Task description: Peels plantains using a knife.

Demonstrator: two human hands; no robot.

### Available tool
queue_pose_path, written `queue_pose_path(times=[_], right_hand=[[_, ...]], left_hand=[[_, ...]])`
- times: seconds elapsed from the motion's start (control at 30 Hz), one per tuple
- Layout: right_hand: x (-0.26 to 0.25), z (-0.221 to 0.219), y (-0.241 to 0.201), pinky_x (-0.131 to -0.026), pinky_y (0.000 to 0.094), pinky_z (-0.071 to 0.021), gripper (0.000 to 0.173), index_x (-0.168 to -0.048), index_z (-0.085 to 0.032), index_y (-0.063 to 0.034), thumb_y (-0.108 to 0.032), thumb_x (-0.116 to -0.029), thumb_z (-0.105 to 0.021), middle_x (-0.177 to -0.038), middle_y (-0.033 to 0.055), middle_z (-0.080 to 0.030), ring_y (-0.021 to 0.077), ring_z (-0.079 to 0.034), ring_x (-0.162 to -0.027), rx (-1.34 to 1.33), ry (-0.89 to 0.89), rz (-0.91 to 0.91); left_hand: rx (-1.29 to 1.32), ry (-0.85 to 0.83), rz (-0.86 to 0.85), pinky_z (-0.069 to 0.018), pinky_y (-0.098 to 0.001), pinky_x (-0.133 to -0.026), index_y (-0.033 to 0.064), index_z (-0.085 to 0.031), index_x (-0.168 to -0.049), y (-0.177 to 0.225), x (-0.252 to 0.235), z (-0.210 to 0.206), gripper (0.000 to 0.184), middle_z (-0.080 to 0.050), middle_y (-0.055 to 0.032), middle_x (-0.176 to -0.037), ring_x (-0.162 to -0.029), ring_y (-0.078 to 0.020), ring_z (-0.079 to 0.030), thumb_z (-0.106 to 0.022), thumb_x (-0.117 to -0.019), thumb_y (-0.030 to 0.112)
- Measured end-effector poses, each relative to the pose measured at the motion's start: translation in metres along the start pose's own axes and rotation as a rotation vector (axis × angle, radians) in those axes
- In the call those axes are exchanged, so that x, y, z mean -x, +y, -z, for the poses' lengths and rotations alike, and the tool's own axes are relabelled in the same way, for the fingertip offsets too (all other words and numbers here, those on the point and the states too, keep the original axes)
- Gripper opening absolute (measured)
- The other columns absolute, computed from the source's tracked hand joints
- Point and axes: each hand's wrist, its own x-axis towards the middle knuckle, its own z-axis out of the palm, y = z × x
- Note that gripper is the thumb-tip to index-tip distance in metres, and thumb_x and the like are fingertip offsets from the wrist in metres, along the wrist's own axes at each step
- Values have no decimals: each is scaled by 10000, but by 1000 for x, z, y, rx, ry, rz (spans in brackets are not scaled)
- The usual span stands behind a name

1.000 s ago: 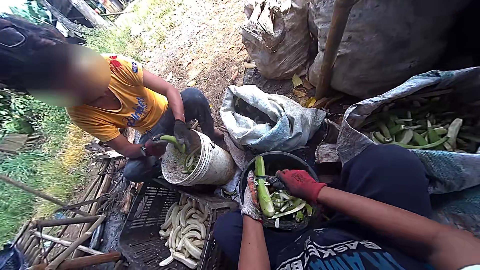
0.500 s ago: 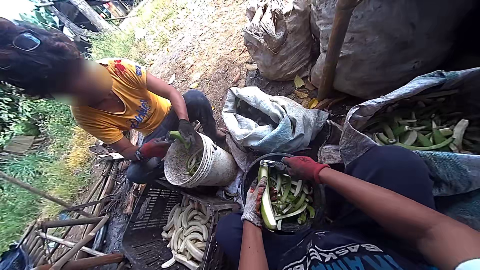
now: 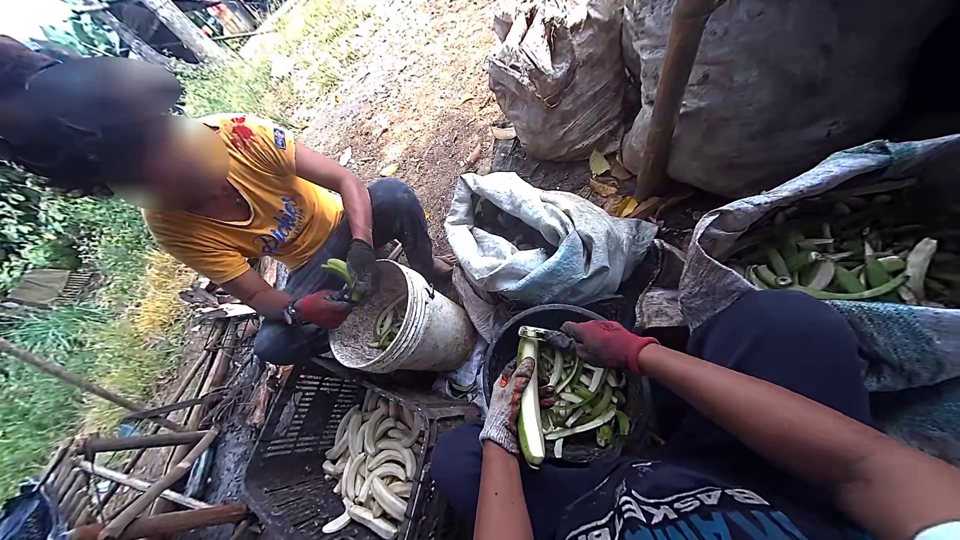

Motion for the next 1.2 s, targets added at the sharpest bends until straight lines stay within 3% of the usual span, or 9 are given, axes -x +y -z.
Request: queue_pose_path(times=[0.13, 0.27, 0.37, 0.43, 0.57, 0.67, 0.83, 1.1, 1.2], right_hand=[[-15, -1, 4, -979, 608, -476, 339, -1286, -606, 56, -192, -1105, -462, -1189, 295, -652, 418, -642, -1110, -74, -206, 17], [-12, -27, 14, -611, 334, -501, 324, -1154, -611, -8, -268, -1127, -421, -845, 78, -558, 146, -537, -650, -537, -176, -92], [1, -28, 18, -844, 506, -546, 444, -1293, -599, -20, -374, -1132, -383, -1057, 203, -659, 305, -667, -902, -418, -12, -109], [24, -29, 7, -975, 621, -480, 448, -1323, -596, -23, -374, -1117, -407, -1154, 256, -681, 414, -664, -1101, -222, 19, -19], [62, -56, -15, -879, 616, -521, 366, -1276, -637, -28, -297, -1047, -542, -1149, 246, -694, 437, -685, -1064, -30, 203, 201], [72, -66, -22, -818, 617, -546, 389, -1310, -633, -21, -237, -986, -613, -1180, 272, -685, 471, -691, -1041, 65, 312, 205], [69, -44, -41, -901, 631, -511, 387, -1376, -547, -27, -238, -1052, -518, -1214, 273, -660, 461, -659, -1126, 26, 62, -68], [80, -52, -23, -844, 610, -502, 400, -1192, -615, -18, -366, -1093, -446, -980, 224, -675, 407, -677, -962, -189, 24, 131], [78, -56, -29, -851, 612, -505, 406, -1207, -595, -15, -366, -1098, -423, -1013, 232, -674, 420, -677, -992, -147, 21, 125]], left_hand=[[-65, -98, -51, -628, -402, -665, 31, -409, -1484, 5, 9, -9, 487, -703, -203, -1025, -797, -282, -729, -542, -1060, 231], [143, -85, -129, -632, -437, -748, 9, -385, -1466, 9, 4, -11, 452, -701, -213, -1057, -868, -309, -736, -459, -1095, 256], [282, 114, -153, -626, -413, -744, -4, -483, -1367, 0, -9, 1, 432, -702, -177, -1012, -857, -275, -729, -433, -1102, 335], [340, 235, -188, -613, -382, -734, 19, -511, -1324, -4, -14, 1, 439, -678, -140, -985, -829, -229, -706, -394, -1107, 382], [346, 373, -177, -576, -412, -780, 18, -475, -1402, 0, -18, -11, 527, -636, -201, -1102, -890, -255, -662, -330, -1111, 432], [460, 376, -135, -573, -350, -709, 61, -416, -1394, 5, -20, -17, 477, -590, -150, -1048, -819, -215, -639, -299, -1115, 431], [339, 367, -231, -593, -405, -774, 17, -538, -1334, -9, -25, -22, 526, -670, -162, -1041, -880, -231, -682, -392, -1092, 461], [683, 116, -342, -613, -284, -736, 73, -536, -1132, 9, -25, -26, 478, -689, -51, -910, -808, -142, -714, -262, -1112, 464], [779, 57, -309, -605, -255, -670, 96, -556, -1106, 9, -28, -24, 529, -687, -41, -896, -775, -124, -711, -253, -1093, 530]])
